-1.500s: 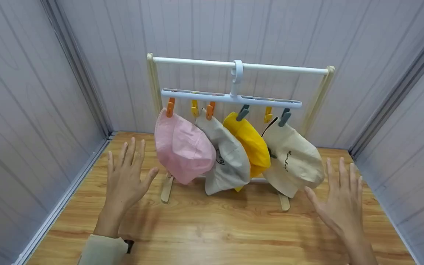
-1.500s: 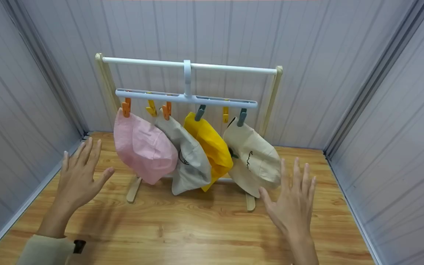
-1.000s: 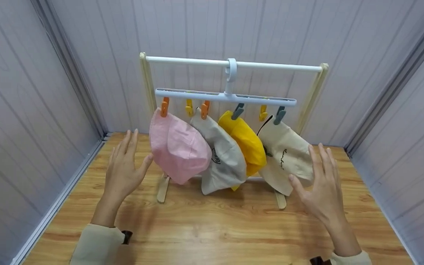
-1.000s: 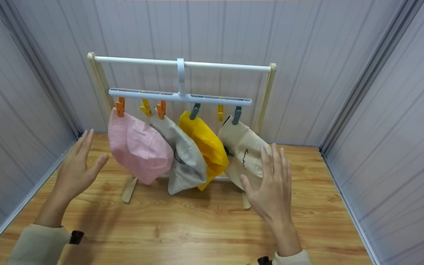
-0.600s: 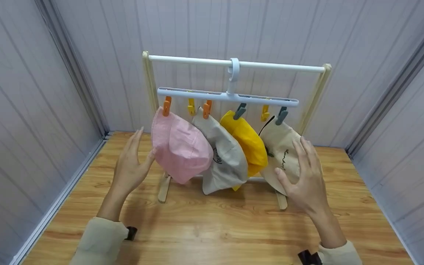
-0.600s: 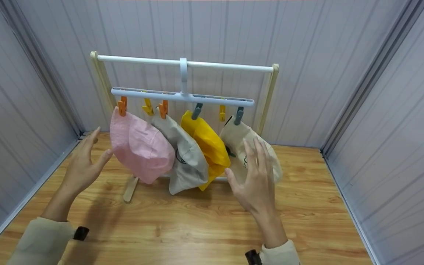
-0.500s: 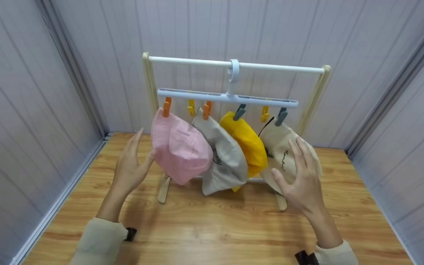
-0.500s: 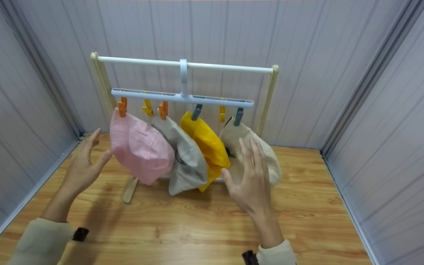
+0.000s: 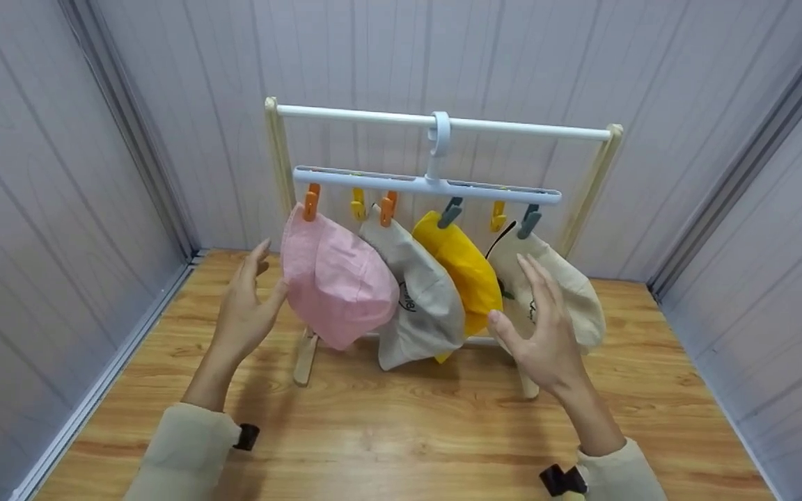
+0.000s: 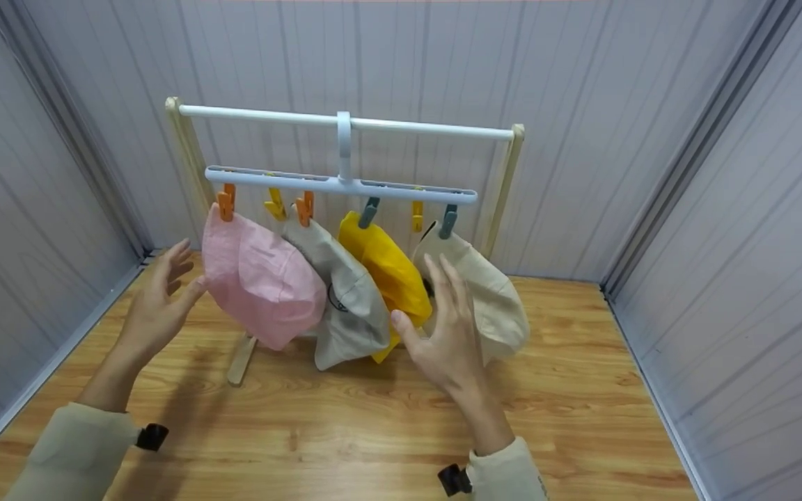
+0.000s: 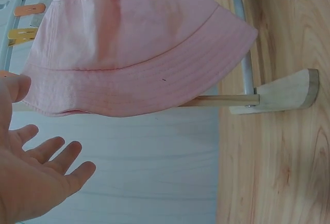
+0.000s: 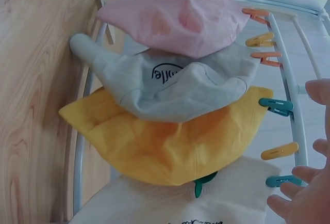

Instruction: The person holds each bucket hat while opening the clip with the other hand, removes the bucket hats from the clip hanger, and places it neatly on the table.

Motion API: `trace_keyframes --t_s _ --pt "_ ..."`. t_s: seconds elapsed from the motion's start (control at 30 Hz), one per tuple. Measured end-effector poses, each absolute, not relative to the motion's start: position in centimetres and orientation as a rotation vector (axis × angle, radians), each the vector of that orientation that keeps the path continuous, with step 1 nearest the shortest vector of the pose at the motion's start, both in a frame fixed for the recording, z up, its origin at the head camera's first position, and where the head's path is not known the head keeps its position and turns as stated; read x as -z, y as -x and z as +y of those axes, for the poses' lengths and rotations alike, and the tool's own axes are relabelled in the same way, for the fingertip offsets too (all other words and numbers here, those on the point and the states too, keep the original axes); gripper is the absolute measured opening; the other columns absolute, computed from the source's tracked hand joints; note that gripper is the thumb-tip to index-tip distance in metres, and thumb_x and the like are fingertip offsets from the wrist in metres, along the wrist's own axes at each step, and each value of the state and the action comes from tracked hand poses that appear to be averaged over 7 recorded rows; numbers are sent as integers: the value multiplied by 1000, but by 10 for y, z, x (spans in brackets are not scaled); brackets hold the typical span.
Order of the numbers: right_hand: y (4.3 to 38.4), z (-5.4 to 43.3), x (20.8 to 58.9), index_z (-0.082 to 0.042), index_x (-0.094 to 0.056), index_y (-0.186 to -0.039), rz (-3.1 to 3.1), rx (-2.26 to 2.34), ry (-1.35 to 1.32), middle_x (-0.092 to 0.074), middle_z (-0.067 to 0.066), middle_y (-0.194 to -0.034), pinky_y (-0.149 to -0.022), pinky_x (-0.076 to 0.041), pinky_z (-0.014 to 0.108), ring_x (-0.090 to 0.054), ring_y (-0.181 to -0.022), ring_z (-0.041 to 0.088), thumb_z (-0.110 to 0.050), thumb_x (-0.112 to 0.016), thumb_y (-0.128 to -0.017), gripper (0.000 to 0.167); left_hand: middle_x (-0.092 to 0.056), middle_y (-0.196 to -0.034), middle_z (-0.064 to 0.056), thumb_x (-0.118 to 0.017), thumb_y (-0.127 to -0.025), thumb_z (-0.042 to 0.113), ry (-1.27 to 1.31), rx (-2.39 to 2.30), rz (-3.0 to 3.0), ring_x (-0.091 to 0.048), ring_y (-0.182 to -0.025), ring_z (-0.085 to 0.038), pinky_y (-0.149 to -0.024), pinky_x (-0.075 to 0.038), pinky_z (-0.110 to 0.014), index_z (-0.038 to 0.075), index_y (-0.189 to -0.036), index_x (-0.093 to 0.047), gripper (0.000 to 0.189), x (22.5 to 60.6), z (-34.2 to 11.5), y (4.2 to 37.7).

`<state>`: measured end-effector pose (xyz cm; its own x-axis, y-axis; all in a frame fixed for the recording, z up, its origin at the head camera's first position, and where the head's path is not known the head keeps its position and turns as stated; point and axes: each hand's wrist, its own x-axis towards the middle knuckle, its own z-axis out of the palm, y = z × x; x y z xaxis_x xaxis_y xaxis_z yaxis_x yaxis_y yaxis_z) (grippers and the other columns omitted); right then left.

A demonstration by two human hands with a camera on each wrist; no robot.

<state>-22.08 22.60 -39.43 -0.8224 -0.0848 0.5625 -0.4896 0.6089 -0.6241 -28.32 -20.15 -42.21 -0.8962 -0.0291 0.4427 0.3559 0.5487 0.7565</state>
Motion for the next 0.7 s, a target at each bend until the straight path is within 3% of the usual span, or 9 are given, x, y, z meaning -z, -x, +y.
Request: trace_keyframes --t_s 0.17,0.5,0.7 --pt "224 216 390 -20 -35 -166 -2327 -1241 -497 -32 6 -171 -121 -33 66 -32 -156 28 -29 -74 -99 78 -48 -159 -22 -63 -107 17 257 1393 -2332 -49 -144 -42 -121 -36 -60 9 -164 -36 63 425 -200 287" --pt "231 204 383 -16 -36 -165 -2313 -1439 -514 -39 9 -164 -122 -39 53 -44 -149 34 -28 -73 -101 75 -59 -145 -20 -62 -107 12 267 1542 -2236 -58 -134 -36 -116 -44 -55 7 -159 -41 56 426 -194 294" --pt "240 193 375 -17 -37 -164 -2282 -1555 -594 -39 9 -164 -121 -39 57 -41 -151 37 -24 -72 -102 72 -61 -140 -21 -63 -108 14 265 1604 -2217 -59 -130 -35 -113 -47 -50 10 -160 -42 56 423 -190 297"
